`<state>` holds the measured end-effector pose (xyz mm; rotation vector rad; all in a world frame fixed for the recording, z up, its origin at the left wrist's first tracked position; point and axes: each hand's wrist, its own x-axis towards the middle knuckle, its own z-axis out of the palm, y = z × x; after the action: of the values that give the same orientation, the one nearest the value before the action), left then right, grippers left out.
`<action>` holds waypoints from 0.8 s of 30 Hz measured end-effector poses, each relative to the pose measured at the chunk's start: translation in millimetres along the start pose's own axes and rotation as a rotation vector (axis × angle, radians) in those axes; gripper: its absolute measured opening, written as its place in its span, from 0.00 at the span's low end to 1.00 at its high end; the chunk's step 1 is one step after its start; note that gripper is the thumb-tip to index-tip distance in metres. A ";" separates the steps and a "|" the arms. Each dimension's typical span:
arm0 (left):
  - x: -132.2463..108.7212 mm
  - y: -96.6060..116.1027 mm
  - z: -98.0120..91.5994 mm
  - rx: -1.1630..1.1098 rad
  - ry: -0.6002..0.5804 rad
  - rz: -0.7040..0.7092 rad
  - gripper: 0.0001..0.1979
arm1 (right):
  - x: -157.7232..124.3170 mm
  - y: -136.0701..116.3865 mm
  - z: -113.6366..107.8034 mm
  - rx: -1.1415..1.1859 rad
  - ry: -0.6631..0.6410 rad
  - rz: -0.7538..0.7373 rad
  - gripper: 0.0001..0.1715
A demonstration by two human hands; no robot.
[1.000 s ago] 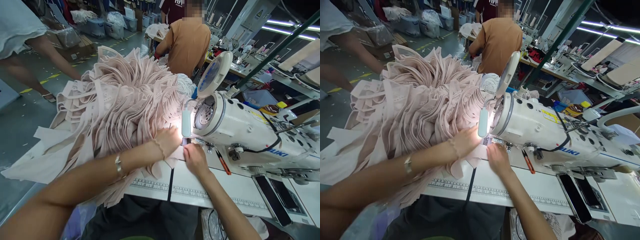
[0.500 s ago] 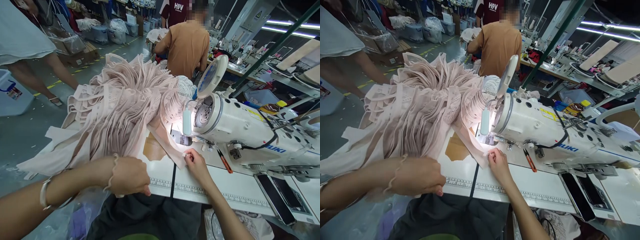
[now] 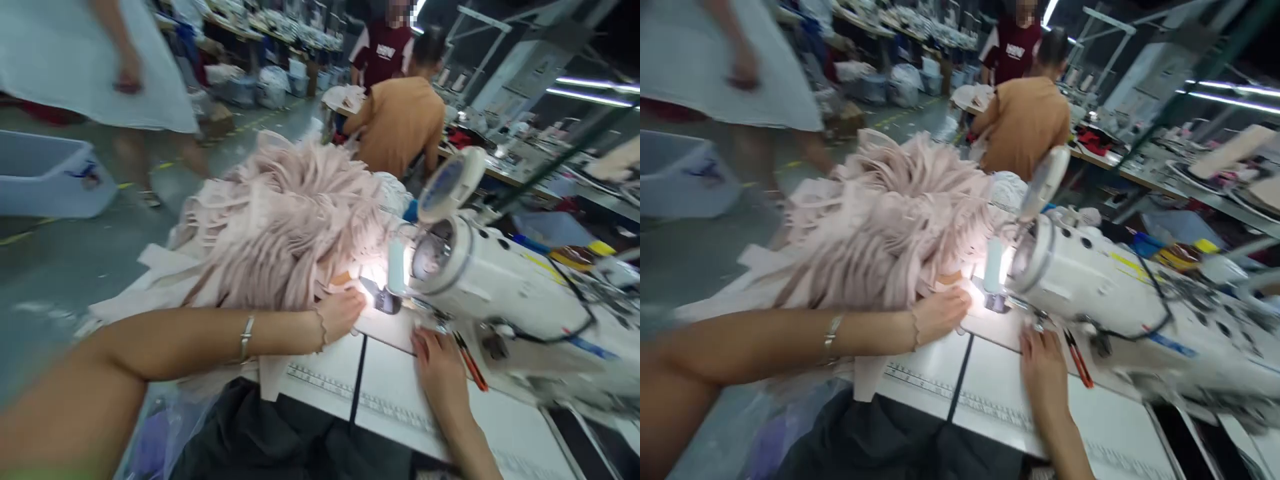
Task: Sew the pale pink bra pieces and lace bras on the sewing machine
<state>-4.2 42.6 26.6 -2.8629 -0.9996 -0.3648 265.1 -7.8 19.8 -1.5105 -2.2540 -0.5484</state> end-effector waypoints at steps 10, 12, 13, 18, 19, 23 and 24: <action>18.4 -48.9 7.5 0.060 0.015 0.241 0.13 | 15.6 -7.2 22.1 0.113 0.155 -0.286 0.17; 17.6 -49.1 8.3 0.066 0.032 0.240 0.12 | 10.9 -2.4 21.5 0.068 0.096 -0.265 0.18; 17.6 -43.4 9.4 0.086 0.046 0.243 0.12 | 8.5 -0.9 20.0 0.045 0.066 -0.254 0.18; 16.2 27.1 21.3 0.240 0.128 0.286 0.17 | 15.6 -8.6 0.7 -0.109 -0.229 -0.080 0.13; 14.7 40.5 22.4 0.281 0.129 0.307 0.17 | 22.1 -12.5 -3.5 -0.161 -0.347 -0.019 0.12; 10.7 55.3 17.3 0.334 0.074 0.279 0.20 | 53.2 -29.3 -8.8 -0.209 -0.663 0.231 0.12; 11.6 50.0 14.9 0.320 0.051 0.237 0.21 | 59.3 -33.5 -7.1 -0.174 -0.663 0.254 0.12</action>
<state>38.6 12.8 15.0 -2.6253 -0.6330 -0.2321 213.4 23.5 52.1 -2.2928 -2.4459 -0.1790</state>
